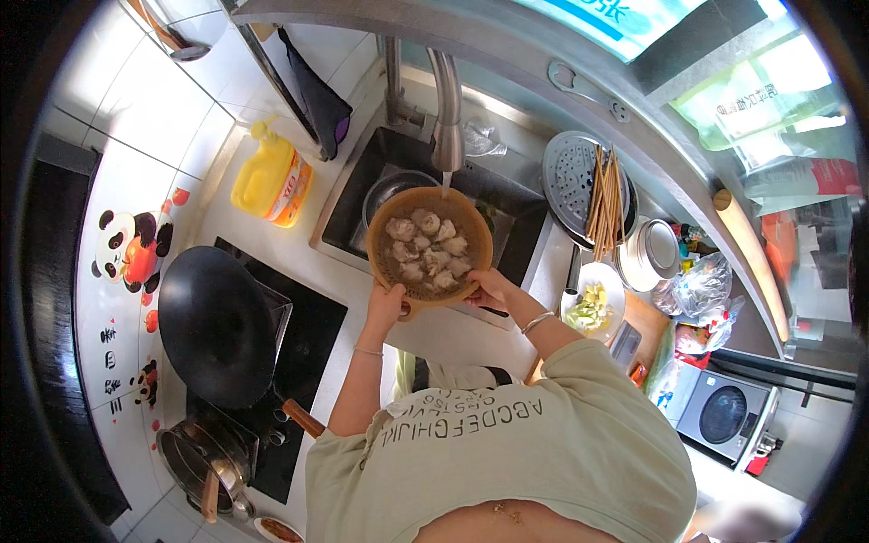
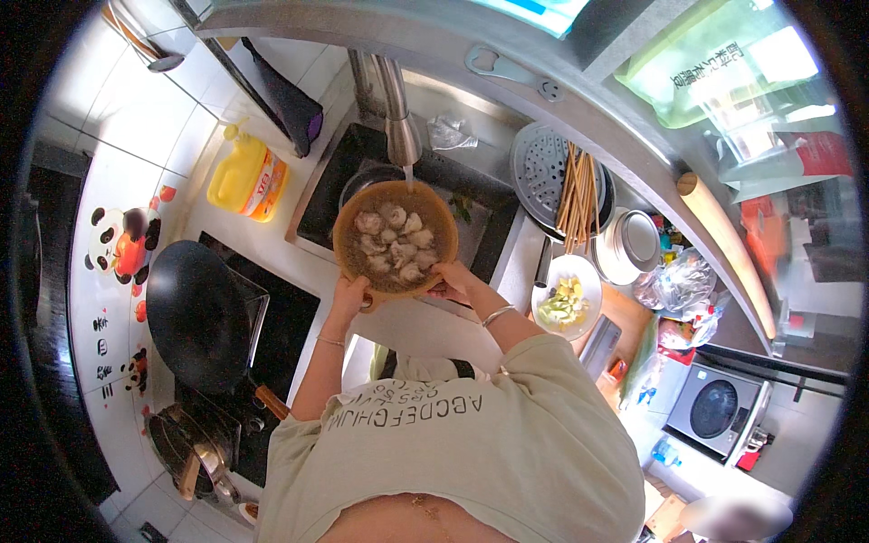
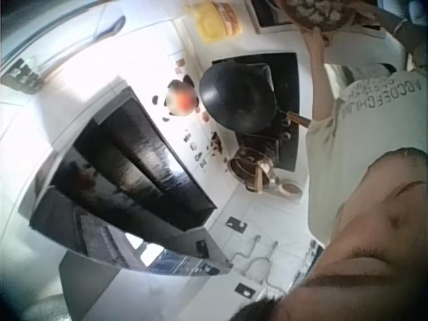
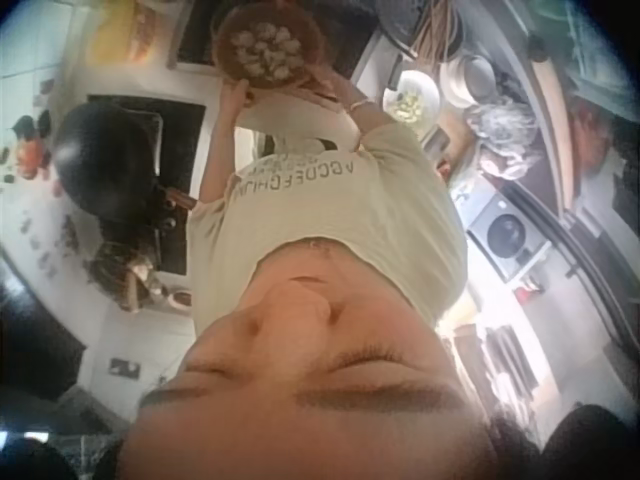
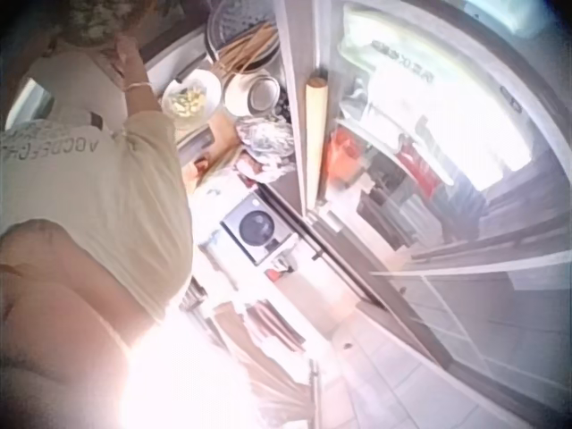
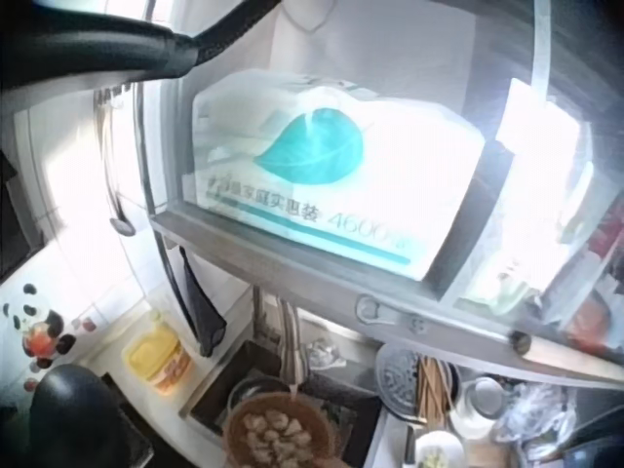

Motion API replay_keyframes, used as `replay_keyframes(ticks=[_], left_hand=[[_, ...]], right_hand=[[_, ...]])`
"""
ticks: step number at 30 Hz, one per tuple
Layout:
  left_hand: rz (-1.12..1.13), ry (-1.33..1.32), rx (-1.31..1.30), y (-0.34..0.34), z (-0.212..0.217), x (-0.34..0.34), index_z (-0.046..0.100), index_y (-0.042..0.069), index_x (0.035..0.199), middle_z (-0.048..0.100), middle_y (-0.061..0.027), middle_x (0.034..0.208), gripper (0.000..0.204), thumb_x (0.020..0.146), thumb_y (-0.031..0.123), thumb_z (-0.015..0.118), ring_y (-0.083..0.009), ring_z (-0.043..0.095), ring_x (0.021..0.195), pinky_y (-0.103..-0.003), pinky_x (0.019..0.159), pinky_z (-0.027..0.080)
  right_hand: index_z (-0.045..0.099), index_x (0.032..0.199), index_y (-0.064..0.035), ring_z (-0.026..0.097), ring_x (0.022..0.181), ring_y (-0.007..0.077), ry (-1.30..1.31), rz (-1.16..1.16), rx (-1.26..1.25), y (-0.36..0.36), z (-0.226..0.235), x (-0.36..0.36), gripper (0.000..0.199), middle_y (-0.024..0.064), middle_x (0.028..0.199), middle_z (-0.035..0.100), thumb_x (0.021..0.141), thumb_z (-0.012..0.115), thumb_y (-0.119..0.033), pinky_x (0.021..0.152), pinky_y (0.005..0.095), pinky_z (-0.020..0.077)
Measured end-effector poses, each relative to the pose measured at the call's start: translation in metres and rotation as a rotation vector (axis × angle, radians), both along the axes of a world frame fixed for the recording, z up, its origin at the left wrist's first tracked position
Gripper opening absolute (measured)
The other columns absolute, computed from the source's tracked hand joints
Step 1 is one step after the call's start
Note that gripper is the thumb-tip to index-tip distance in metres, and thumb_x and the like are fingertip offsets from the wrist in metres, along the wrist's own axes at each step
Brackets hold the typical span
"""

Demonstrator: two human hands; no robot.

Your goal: The person uses a mesh skimmer to scoop pieces of meat from a pot of water and places them into a colander. The person then moves the colander to a sink and rinses the meat with water while handling the pieces by hand.

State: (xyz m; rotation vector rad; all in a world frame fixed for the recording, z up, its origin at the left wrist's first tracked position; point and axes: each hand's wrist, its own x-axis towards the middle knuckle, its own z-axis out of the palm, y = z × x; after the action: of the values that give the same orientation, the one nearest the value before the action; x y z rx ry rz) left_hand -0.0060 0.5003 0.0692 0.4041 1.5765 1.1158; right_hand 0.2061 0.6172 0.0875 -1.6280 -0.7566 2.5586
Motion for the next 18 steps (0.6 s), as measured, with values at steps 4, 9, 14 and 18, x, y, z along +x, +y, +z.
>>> replay_keyframes(ticks=[4,9,14,18], left_hand=[[-0.028,0.008,0.022,0.012,0.018,-0.003,0.039,-0.004,0.108,0.055,-0.01,0.085,0.032,0.079,0.005,0.049,-0.0149,0.057,0.063,-0.025,0.048,0.046],[-0.133,0.031,-0.136,0.019,0.018,-0.005,0.048,-0.001,0.104,0.057,-0.009,0.089,0.026,0.079,0.007,0.05,-0.0145,0.057,0.069,-0.026,0.055,0.046],[0.016,0.029,0.034,0.014,-0.005,0.006,0.043,-0.002,0.114,0.056,-0.011,0.099,0.036,0.079,0.004,0.048,-0.0169,0.057,0.079,-0.027,0.062,0.048],[-0.032,0.119,0.071,0.015,-0.023,-0.006,0.04,0.001,0.117,0.054,-0.0083,0.103,0.038,0.08,0.003,0.048,-0.0161,0.056,0.085,-0.027,0.069,0.047]], right_hand=[[0.039,0.115,-0.0043,0.061,0.076,0.0226,-0.083,-0.054,0.123,0.005,0.02,-0.011,0.031,0.0148,0.093,0.057,0.084,0.044,-0.008,0.056,0.0286,0.0503],[0.04,0.117,-0.0074,0.06,0.079,0.0202,-0.06,-0.092,0.29,0.008,0.047,-0.016,0.035,0.0101,0.096,0.057,0.083,0.046,-0.007,0.063,0.0308,0.0504],[0.039,0.12,-0.0108,0.059,0.083,0.0182,-0.054,-0.075,0.394,0.011,0.022,-0.006,0.039,0.0064,0.099,0.057,0.082,0.047,-0.007,0.068,0.0326,0.0497],[0.038,0.12,-0.0092,0.058,0.084,0.019,0.018,-0.125,0.343,0.014,0.004,-0.003,0.038,0.0076,0.101,0.056,0.083,0.047,-0.006,0.068,0.033,0.0495]])
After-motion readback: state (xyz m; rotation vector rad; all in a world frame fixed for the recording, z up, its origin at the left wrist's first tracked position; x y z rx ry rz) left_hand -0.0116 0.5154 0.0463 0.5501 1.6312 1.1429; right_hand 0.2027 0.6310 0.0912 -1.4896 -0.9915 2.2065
